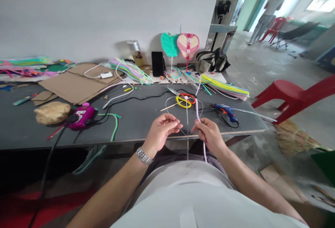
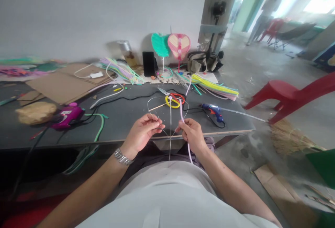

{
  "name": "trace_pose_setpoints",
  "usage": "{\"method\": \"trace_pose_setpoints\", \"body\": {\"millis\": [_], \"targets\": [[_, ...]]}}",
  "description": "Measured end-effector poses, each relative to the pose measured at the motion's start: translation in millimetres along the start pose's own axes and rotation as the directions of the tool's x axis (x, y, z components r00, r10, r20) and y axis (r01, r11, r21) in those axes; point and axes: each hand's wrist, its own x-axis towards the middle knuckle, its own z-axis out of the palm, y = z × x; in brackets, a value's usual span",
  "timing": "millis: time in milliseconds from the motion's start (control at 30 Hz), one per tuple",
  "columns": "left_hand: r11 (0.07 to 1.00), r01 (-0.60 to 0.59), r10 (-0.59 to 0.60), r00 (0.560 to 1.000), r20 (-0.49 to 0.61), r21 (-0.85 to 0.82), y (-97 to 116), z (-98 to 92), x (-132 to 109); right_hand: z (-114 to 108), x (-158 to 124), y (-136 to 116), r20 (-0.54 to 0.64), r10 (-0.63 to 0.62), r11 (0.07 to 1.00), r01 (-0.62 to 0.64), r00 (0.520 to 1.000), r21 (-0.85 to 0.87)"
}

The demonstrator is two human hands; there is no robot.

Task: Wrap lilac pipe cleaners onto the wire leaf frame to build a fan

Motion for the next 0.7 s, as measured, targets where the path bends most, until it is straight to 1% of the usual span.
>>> {"method": "trace_pose_setpoints", "body": {"millis": [100,267,433,533,700], "targets": [[0.999,-0.008,0.008,1.0,-0.001,0.031,-2,-2.5,5,1,9,2,0.044,0.009,0.997,-0.013,0.999,0.081],[0.993,-0.019,0.017,1.0,0.02,0.119,-9,-8.3,12,-1,17,7,0.117,0.004,0.993,-0.017,0.993,0.116],[0.994,0.027,-0.028,1.0,0.014,0.103,-13,-13.8,16,-8,19,10,0.186,0.008,0.991,-0.033,0.982,0.132],[0.995,0.049,-0.05,0.999,0.01,0.083,-14,-15.0,18,-9,20,11,0.2,-0.002,0.989,-0.028,0.98,0.147],[0.997,0.04,-0.041,0.999,0.017,0.058,-15,-15.3,18,-4,21,11,0.175,-0.008,0.992,-0.014,0.985,0.126]]}}
